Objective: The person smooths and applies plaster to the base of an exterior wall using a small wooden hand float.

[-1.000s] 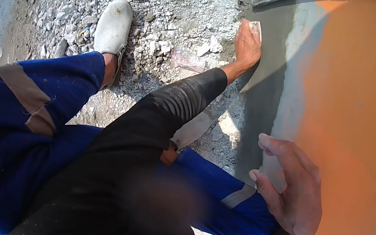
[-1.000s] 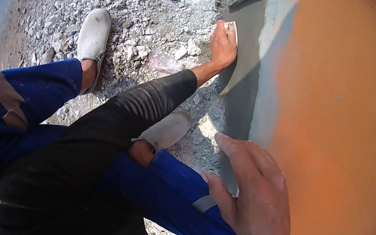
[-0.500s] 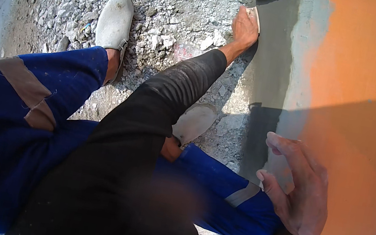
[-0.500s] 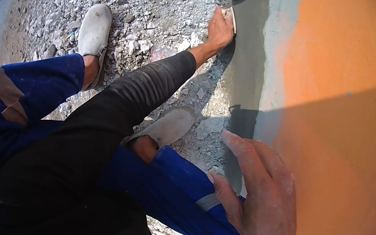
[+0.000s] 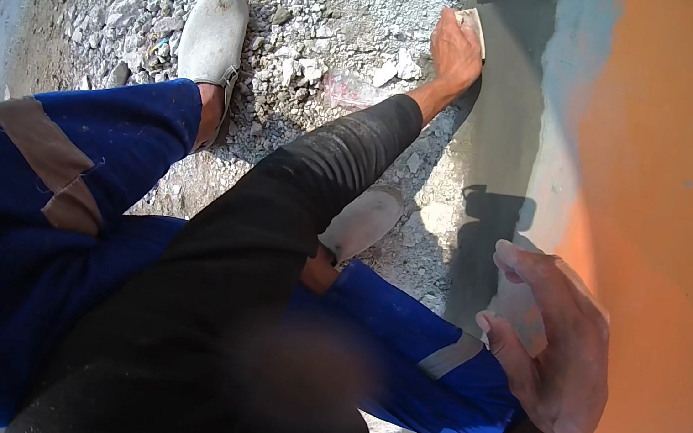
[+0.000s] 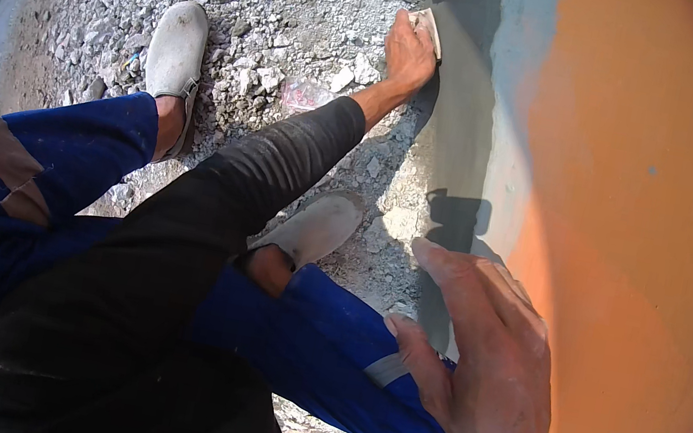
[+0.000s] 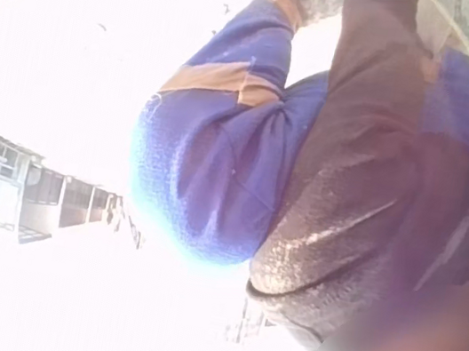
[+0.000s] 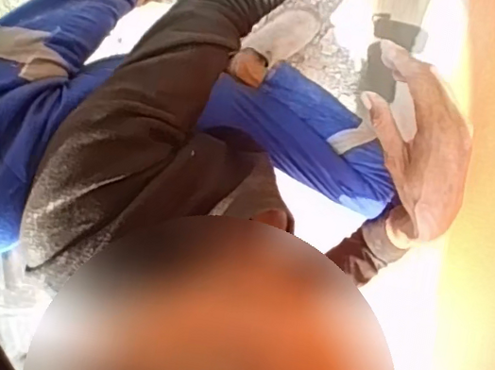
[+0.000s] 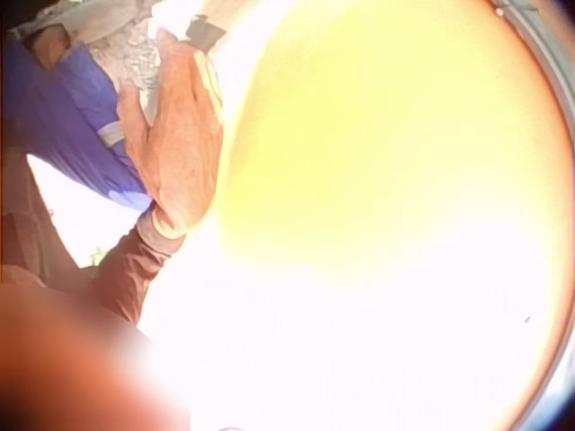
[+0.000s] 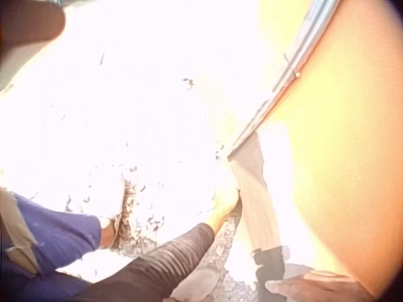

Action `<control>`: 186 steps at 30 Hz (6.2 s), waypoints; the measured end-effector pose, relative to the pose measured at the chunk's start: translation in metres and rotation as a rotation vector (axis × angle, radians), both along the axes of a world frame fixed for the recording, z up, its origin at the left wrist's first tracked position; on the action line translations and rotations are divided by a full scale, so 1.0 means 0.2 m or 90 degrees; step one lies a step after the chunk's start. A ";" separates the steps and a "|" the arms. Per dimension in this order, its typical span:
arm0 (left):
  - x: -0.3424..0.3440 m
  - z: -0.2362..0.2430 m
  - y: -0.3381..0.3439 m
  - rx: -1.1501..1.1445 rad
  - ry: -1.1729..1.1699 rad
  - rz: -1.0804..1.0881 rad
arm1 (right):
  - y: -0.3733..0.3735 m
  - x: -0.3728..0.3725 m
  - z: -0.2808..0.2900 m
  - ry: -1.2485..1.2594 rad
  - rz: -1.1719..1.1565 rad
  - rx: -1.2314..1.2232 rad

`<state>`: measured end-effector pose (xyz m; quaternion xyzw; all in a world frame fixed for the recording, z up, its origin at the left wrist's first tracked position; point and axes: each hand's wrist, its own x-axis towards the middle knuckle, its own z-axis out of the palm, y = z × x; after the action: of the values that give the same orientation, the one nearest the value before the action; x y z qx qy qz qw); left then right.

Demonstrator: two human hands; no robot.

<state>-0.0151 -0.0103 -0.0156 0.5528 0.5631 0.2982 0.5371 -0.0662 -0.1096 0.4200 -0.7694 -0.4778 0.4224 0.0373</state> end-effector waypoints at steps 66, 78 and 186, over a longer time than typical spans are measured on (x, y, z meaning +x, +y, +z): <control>0.05 0.53 -0.11 0.025 -0.121 0.014 | 0.00 -0.04 0.02 -0.029 -0.035 -0.020; -0.13 0.62 -0.55 -0.018 -0.149 -0.014 | 0.06 -0.04 0.00 -0.044 -0.017 -0.033; -0.04 0.16 -0.16 -0.094 -0.042 0.012 | 0.00 -0.09 -0.12 0.037 0.042 -0.089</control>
<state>-0.0233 -0.0420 0.0171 0.4962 0.5707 0.2788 0.5919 -0.0842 -0.1091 0.3960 -0.7415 -0.4708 0.4778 -0.0169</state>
